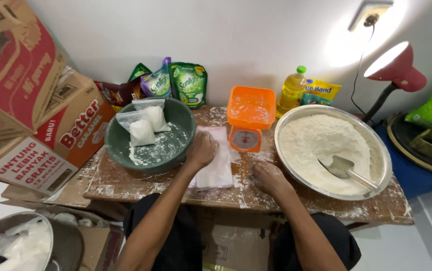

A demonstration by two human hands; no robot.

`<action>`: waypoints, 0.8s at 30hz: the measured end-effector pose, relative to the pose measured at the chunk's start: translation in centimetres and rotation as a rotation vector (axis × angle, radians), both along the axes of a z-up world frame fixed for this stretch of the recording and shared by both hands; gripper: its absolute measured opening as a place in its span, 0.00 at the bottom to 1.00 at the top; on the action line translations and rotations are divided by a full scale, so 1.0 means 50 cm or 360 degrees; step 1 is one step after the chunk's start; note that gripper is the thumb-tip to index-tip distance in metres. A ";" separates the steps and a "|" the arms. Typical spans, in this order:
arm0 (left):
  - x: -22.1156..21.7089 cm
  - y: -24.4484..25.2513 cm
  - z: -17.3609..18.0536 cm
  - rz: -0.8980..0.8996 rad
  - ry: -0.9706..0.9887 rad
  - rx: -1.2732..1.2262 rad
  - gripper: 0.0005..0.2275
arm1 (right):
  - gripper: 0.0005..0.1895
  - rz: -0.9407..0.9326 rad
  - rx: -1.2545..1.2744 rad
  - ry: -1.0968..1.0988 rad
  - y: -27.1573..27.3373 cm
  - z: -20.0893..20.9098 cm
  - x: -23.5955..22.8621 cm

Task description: Weighing and bagging white powder from a large bowl into small plastic bags using a scoop and a scale.

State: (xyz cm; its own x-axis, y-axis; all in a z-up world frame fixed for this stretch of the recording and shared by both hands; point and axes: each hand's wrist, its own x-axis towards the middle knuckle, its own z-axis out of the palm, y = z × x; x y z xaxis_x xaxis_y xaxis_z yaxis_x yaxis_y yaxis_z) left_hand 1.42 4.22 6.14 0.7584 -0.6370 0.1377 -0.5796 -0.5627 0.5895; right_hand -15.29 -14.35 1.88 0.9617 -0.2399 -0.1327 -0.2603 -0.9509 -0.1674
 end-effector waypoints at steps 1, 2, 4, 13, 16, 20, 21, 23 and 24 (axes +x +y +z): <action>0.007 0.000 0.007 -0.0010 0.0001 0.0001 0.15 | 0.16 -0.0010 0.0001 0.0001 0.000 -0.004 -0.004; 0.014 0.000 0.014 0.0025 0.0158 0.0013 0.16 | 0.16 -0.0044 0.0037 0.0037 0.001 -0.009 -0.008; 0.019 0.001 0.020 0.0069 0.0314 0.0017 0.17 | 0.17 -0.0068 0.0065 0.0071 0.002 -0.004 -0.008; -0.026 -0.018 0.065 0.0174 0.1604 -0.1459 0.07 | 0.19 -0.0262 0.0364 0.0028 -0.014 0.074 -0.014; -0.018 -0.036 0.032 0.0085 0.1846 -0.1705 0.07 | 0.19 -0.0470 0.0998 -0.0322 0.003 0.122 -0.016; -0.025 -0.053 0.000 -0.0110 0.1965 -0.1680 0.08 | 0.21 -0.0856 0.2146 -0.1023 0.021 0.099 -0.002; -0.012 -0.064 -0.036 -0.0147 0.2051 -0.1631 0.10 | 0.21 -0.0948 0.2622 -0.1301 0.018 0.079 0.007; -0.009 -0.072 -0.064 -0.0094 0.2054 -0.1591 0.09 | 0.24 -0.0887 0.2745 -0.1371 0.020 0.126 -0.004; -0.007 -0.077 -0.078 -0.0038 0.2054 -0.1551 0.09 | 0.28 -0.0820 0.2871 -0.1438 0.020 0.150 -0.010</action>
State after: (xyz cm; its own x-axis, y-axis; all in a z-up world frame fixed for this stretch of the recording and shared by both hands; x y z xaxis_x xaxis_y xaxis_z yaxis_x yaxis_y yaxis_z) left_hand 1.05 0.35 2.22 0.6749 -0.7066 -0.2128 0.5571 0.2988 0.7748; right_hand -15.77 -13.33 9.36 0.7794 -0.6168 -0.1099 0.2805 0.5004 -0.8191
